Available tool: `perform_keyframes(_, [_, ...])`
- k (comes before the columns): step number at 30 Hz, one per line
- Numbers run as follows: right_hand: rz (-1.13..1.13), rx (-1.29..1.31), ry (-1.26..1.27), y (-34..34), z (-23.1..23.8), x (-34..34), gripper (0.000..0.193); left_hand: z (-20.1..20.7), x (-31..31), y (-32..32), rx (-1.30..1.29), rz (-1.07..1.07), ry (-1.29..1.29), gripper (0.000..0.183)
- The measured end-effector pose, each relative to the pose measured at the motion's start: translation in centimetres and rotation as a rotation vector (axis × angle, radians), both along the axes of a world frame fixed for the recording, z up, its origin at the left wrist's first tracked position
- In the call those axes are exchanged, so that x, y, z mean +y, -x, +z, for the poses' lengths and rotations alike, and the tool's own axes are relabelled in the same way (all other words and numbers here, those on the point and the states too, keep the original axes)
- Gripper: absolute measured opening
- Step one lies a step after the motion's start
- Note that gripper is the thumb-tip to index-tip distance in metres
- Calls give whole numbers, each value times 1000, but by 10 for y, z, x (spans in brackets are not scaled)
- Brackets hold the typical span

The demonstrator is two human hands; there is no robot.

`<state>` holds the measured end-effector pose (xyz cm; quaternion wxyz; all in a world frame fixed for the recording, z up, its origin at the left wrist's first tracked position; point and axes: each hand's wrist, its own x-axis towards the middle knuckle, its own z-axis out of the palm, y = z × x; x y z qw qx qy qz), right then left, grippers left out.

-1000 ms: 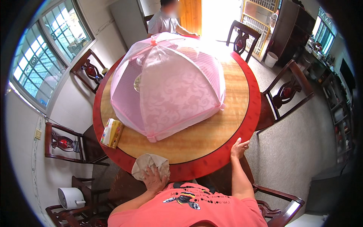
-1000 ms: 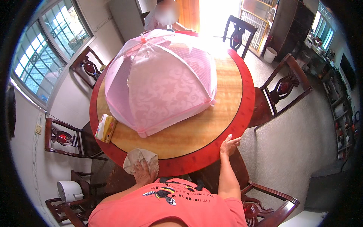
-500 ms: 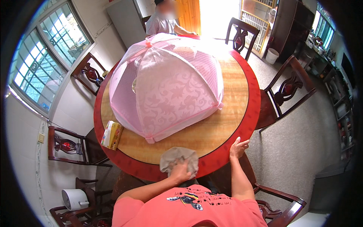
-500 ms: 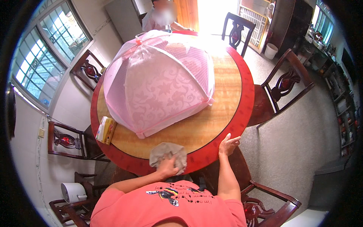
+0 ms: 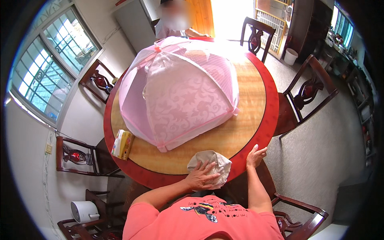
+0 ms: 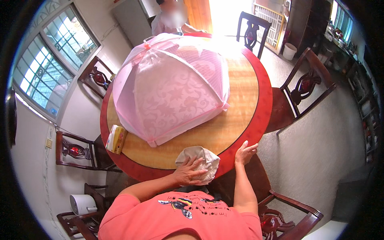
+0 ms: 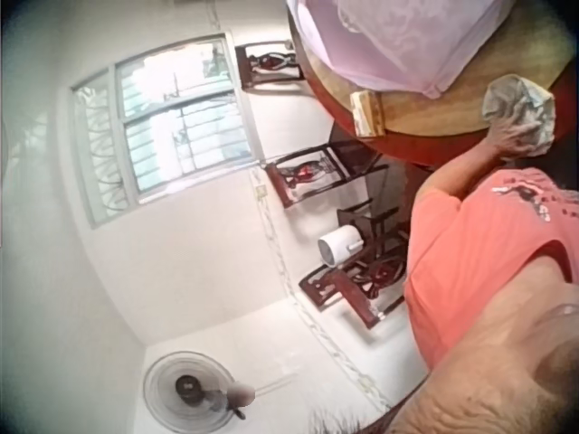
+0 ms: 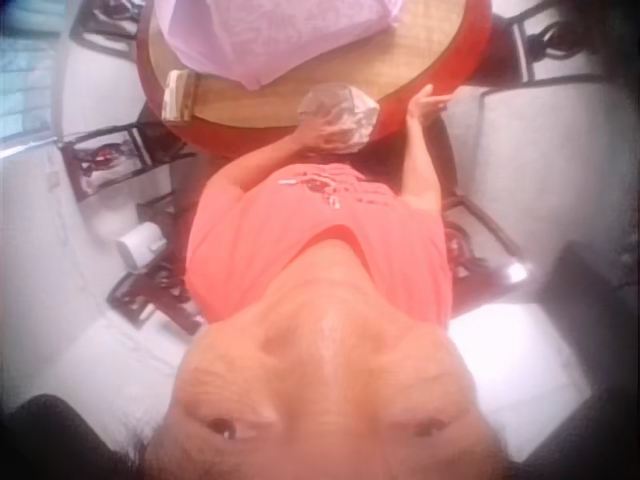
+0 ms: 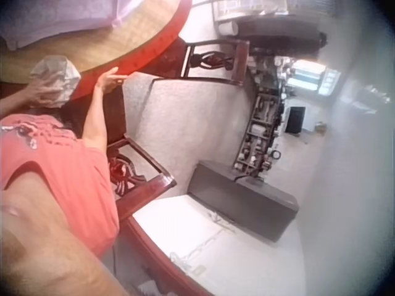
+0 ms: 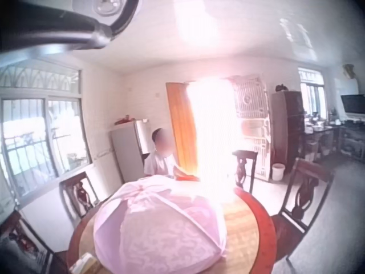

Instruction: The person wipes a round dining table and several wooden chairs using a cloth. They move chairs to access different areas, wipe the table surface around a food cover, and clean the seats and backs of the chairs.

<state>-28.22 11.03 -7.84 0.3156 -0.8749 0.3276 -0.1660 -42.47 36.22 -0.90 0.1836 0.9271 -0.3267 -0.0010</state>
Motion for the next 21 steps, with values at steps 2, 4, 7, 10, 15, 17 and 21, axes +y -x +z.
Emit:
perform_keyframes(2, [6,-19,-9,1,1,0,66,-9,-13,-3,-105,17,3,55])
perform_keyframes(4, [15,-31,4,2,3,1,65,-11,-23,-5,-86,59,-12,50])
perform_keyframes(7, [-7,25,-18,4,11,1,65,-3,-39,-18,-27,94,-39,46])
perform_keyframes(10, [-11,-13,14,3,3,1,65,-8,-60,-42,-5,143,-50,47])
perform_keyframes(15, [-1,8,-8,1,15,4,66,-8,-85,-95,19,263,-52,46])
perform_keyframes(17, [-5,63,-3,3,18,2,66,-8,-81,-104,18,244,-33,44])
perform_keyframes(21, [-5,39,31,-1,9,1,67,-12,-41,-82,20,328,58,41])
